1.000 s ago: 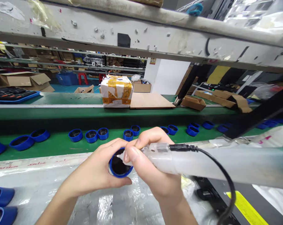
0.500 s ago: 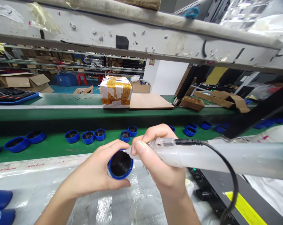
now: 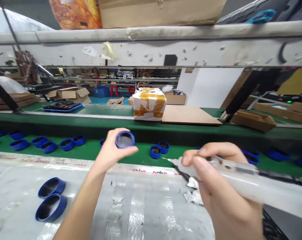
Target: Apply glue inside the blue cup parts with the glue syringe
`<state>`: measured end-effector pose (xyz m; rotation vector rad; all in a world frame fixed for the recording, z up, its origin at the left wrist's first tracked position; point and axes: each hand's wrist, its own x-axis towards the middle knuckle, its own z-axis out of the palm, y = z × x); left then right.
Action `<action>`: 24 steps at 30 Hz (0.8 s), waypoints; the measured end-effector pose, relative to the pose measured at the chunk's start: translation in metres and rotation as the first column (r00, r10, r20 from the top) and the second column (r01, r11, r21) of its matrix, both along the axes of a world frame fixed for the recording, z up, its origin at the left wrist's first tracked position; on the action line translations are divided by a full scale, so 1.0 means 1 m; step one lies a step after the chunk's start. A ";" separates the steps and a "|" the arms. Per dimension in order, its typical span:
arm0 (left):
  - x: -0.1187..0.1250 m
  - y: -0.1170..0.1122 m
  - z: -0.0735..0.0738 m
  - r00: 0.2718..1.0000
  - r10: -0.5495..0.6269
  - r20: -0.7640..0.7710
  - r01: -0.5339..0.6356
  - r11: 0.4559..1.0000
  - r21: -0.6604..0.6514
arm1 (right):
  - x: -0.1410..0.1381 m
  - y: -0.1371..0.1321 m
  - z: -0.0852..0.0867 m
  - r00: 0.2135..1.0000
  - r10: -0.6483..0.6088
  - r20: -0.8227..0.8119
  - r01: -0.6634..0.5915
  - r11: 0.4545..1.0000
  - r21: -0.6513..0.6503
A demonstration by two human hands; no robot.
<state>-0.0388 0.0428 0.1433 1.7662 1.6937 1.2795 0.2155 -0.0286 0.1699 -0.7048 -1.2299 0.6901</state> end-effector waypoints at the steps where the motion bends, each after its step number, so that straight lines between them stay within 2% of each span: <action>1: -0.017 0.009 -0.005 0.990 0.140 -0.001 -0.140 0.990 0.000 | 0.002 0.001 0.000 1.000 0.007 0.010 -0.007 1.000 0.002; 3: -0.052 0.024 -0.018 0.923 0.385 -0.014 -0.385 0.923 -0.017 | 0.005 0.003 0.000 0.999 0.015 0.033 -0.015 1.000 0.002; 5: -0.082 0.033 -0.035 0.826 0.562 -0.042 -0.563 0.825 -0.051 | 0.005 0.003 0.000 1.000 -0.007 0.024 0.007 1.000 -0.021; 7: -0.104 0.035 -0.055 0.756 0.649 -0.082 -0.655 0.752 -0.080 | 0.001 0.000 0.000 0.999 -0.034 0.000 0.034 0.998 -0.061; 9: -0.116 0.033 -0.074 0.732 0.669 -0.130 -0.680 0.727 -0.090 | -0.004 -0.003 0.001 0.999 -0.046 -0.018 0.044 0.994 -0.098; 13: -0.115 0.035 -0.098 0.740 0.633 -0.227 -0.657 0.753 -0.042 | -0.010 -0.005 0.002 0.999 -0.048 -0.019 0.046 0.990 -0.131; 17: -0.095 0.051 -0.103 0.751 0.575 -0.325 -0.608 0.794 0.000 | -0.006 0.000 0.000 0.999 -0.035 -0.010 0.034 0.989 -0.144; 21: -0.079 0.061 -0.096 0.802 0.488 -0.344 -0.521 0.854 -0.005 | -0.002 0.004 -0.002 1.000 -0.014 0.007 0.015 0.994 -0.109; 24: -0.075 0.059 -0.078 0.868 0.406 -0.286 -0.427 0.904 -0.009 | -0.004 0.004 -0.002 1.000 0.009 -0.003 -0.010 0.996 -0.090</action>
